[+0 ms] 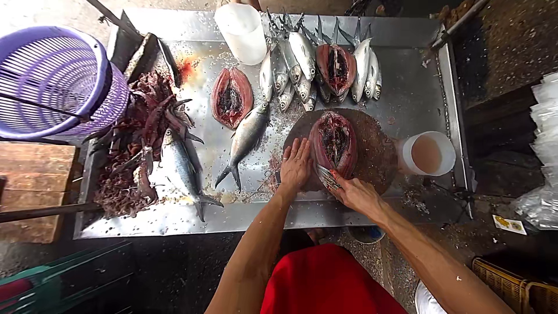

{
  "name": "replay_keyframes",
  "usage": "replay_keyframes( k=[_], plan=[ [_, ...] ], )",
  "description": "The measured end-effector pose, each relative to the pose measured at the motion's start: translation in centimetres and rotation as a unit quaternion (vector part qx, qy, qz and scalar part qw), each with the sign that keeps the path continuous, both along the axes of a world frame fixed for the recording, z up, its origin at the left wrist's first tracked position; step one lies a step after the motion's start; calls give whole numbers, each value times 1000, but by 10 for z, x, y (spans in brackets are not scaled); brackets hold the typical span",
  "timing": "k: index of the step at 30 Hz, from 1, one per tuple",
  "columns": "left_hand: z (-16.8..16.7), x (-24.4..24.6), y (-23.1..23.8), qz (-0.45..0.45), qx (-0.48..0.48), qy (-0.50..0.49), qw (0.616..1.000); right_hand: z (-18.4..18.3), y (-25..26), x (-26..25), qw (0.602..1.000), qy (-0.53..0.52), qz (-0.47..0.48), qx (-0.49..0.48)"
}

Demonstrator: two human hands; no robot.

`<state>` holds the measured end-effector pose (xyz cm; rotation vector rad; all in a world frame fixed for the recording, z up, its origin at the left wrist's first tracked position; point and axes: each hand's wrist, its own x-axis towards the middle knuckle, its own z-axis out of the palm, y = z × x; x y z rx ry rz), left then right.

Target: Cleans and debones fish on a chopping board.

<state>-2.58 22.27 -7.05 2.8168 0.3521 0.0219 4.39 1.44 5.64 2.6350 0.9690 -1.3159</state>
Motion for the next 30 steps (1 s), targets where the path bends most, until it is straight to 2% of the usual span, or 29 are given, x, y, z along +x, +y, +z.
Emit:
replay_keyframes(
  k=[4,7,9,11,13,16,19,24,30],
  plan=[
    [4,-2,-1,-4,-29,-38,999,35,8,-29,998,-42,31,-19],
    [15,-9,4,-99,-69,-89,989,50,24,-46,997,-62,27,-45],
    [15,-12,10,-157,-53,-73,983,51,28,-56,996,-69,19,-55],
    [14,-10,17,-155,-15,-59,986,49,28,-56,996,-72,11,-53],
    [15,-6,20,-120,8,-49,992,45,21,-50,998,-56,-6,-38],
    [12,2,22,-59,-16,-56,997,34,3,-25,998,9,-60,3],
    [7,2,24,-54,-35,-87,994,17,-10,4,986,61,-127,92],
    [-1,-1,30,-69,-45,-123,989,-17,11,29,952,75,-220,199],
    [-5,-3,29,-63,-44,-114,991,-37,39,43,943,97,-244,207]
  ],
)
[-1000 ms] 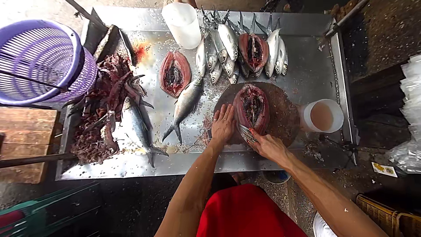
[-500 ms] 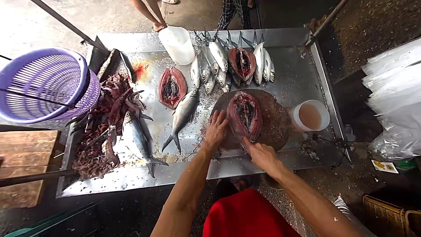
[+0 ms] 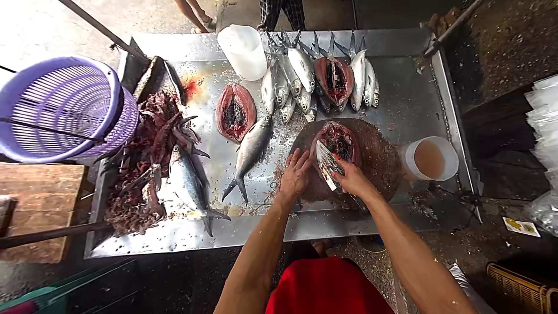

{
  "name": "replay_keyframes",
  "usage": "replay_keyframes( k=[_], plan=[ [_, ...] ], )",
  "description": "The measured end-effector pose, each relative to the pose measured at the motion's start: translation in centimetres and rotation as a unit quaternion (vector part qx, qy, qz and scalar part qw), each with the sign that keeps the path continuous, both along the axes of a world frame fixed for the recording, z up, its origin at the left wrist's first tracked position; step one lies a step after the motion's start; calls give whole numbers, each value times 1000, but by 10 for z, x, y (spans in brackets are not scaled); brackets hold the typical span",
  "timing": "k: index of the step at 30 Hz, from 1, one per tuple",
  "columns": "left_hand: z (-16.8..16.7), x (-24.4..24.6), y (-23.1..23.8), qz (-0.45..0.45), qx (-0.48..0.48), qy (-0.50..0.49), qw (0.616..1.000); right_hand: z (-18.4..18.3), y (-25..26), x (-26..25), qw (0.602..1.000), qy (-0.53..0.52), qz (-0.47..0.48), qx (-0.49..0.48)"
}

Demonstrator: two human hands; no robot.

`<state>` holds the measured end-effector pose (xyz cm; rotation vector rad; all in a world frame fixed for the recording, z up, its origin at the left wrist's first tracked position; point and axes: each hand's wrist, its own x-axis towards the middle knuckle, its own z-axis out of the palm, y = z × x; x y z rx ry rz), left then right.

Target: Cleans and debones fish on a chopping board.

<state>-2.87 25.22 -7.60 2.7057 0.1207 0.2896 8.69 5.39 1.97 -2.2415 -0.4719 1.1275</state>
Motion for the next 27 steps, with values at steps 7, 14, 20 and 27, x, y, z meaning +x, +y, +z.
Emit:
replay_keyframes(
  k=[7,14,20,27],
  plan=[
    [-2,-1,0,-1,-17,-17,1000,21,27,10,995,-19,56,-82],
    [-3,-1,0,-18,-8,-34,999,30,10,12,965,-53,207,-153],
    [-3,-2,1,-28,-6,-26,999,53,-8,-6,933,-66,286,-208],
    [-1,2,3,-16,-13,-15,1000,100,-32,-24,879,-102,388,-258]
  ],
)
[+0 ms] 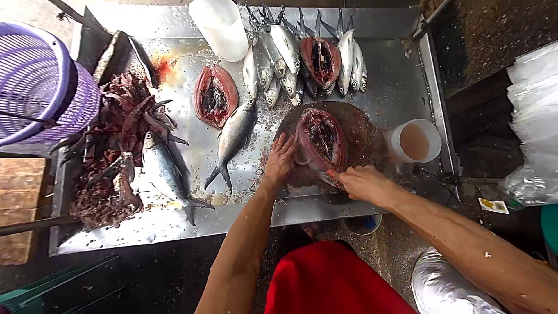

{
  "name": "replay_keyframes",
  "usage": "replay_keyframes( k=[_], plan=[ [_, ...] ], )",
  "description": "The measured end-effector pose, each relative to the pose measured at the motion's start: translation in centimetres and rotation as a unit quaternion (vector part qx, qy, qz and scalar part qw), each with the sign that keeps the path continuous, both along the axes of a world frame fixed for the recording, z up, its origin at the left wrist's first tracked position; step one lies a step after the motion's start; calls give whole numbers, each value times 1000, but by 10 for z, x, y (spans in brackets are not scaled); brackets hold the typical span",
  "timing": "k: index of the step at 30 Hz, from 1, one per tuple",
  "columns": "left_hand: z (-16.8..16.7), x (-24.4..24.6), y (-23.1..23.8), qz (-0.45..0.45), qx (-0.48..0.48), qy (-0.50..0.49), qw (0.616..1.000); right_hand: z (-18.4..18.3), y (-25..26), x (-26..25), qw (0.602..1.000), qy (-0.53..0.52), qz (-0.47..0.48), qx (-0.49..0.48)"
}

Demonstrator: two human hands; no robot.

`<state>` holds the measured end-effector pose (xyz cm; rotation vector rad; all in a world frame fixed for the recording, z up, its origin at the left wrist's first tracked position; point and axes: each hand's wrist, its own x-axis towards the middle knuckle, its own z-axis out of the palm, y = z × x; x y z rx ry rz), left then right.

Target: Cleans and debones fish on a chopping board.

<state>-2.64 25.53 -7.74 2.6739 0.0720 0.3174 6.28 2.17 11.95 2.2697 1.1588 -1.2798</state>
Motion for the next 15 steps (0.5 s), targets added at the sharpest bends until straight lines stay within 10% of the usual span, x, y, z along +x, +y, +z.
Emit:
replay_keyframes(
  k=[6,15],
  plan=[
    [10,-1,2,14,-90,-8,996,12,-29,9,999,30,-30,-10],
    [45,29,3,156,-103,115,976,-74,8,-14,886,29,-365,283]
  ],
)
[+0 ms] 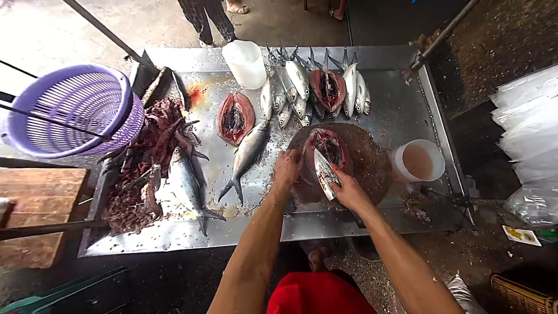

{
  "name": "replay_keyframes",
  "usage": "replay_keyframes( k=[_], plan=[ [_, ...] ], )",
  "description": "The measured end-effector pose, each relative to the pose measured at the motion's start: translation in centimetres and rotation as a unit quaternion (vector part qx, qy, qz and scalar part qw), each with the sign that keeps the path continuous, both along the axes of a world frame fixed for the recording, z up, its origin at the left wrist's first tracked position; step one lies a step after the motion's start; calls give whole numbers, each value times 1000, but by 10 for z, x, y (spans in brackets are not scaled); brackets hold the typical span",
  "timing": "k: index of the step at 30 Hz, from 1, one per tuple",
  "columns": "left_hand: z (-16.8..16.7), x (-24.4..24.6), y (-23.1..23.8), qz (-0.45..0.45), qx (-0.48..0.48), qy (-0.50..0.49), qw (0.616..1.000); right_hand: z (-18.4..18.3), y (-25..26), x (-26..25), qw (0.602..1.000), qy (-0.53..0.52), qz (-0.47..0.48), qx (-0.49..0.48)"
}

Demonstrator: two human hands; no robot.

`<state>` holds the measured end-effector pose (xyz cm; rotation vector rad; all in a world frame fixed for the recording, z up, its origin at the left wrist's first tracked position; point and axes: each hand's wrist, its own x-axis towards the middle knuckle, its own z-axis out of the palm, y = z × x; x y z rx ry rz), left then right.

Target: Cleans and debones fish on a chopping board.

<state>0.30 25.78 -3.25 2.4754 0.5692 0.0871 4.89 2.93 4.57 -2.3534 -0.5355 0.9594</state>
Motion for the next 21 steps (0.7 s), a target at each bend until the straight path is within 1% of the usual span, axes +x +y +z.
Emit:
replay_keyframes(
  k=[4,7,11,14,16,18,21],
  plan=[
    [-6,3,-2,21,-1,6,1000,-20,42,-3,998,-19,-51,5],
    [-2,4,1,18,-8,17,1000,-26,64,-5,997,-16,-64,-41],
    [8,6,3,9,-19,61,998,-10,91,-13,986,-34,-57,-155],
    [15,13,6,-3,-30,94,995,8,116,-8,976,-40,-57,-207],
    [17,14,5,-7,-34,118,992,10,126,0,975,-41,-61,-209],
    [18,16,6,-10,-33,128,991,4,133,18,977,-46,-68,-199],
    [16,15,7,-4,-35,118,992,-10,144,37,976,-77,-91,-183]
  ],
)
